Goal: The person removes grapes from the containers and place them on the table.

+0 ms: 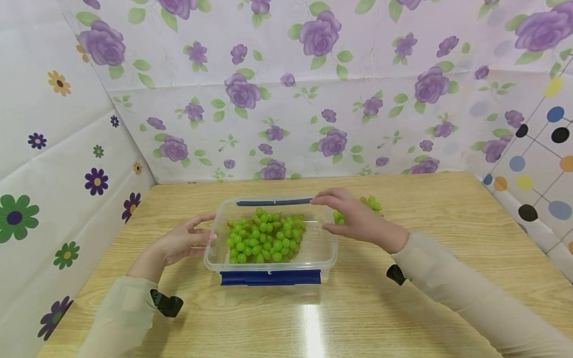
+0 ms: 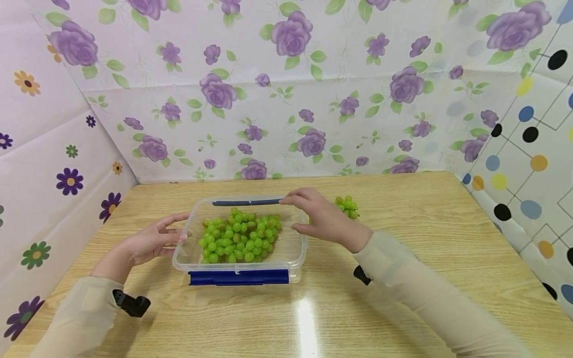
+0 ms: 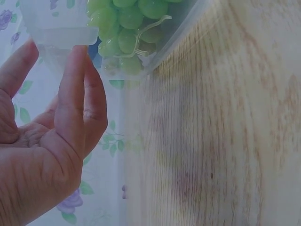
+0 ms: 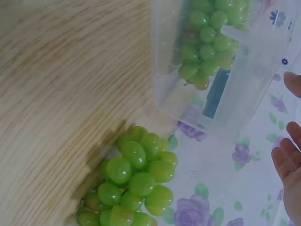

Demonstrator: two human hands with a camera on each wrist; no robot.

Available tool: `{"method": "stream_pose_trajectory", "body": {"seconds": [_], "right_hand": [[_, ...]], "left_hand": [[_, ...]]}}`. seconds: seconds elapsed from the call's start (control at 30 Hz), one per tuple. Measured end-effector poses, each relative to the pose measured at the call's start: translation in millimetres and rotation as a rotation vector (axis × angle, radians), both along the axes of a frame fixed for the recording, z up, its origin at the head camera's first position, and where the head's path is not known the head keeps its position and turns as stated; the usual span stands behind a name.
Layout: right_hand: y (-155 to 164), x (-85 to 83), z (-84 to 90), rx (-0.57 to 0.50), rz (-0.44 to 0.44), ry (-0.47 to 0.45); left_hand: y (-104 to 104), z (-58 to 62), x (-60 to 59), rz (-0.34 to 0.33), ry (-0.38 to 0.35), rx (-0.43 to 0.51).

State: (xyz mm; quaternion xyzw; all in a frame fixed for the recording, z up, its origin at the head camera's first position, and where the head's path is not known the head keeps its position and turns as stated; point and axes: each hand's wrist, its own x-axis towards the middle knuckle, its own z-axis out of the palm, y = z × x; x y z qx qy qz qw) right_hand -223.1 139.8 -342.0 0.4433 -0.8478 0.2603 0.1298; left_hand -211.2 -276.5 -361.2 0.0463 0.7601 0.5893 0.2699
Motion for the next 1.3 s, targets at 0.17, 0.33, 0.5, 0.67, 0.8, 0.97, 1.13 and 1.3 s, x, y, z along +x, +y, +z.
{"method": "stream_pose_trajectory", "body": {"seconds": [0.17,0.33,0.5,0.67,0.8,0.97,1.13,1.3], "right_hand": [[-4.1,0.3,1.4,-0.005,0.006,0.000],[-9.7,-0.2,2.7,-0.002,0.051,-0.010],[-15.1,-2.1,2.1,0.026,0.073,-0.035],[-22.1,-2.8,3.4,0.062,0.085,-0.032],[-27.2,-2.3,5.0,0.082,0.111,-0.019],[-34.2,-3.3,6.4,0.095,0.141,-0.004],[-42.4,-4.9,6.4,0.138,0.180,-0.003],[-46.6,-5.1,2.3,0.204,0.187,-0.017]], "left_hand": [[-0.2,0.5,0.0,0.001,0.001,0.002],[-1.0,-0.3,0.2,-0.007,0.002,0.001],[-2.9,-2.3,0.1,-0.016,-0.001,0.012],[-3.0,-2.4,-0.8,-0.015,0.002,0.015],[-2.8,-1.8,-0.9,-0.014,0.004,0.009],[-3.7,-1.8,-0.8,-0.001,0.001,0.018],[-3.5,-1.8,0.6,0.006,-0.004,0.034],[-2.7,-3.5,0.3,0.003,0.005,0.050]]}}
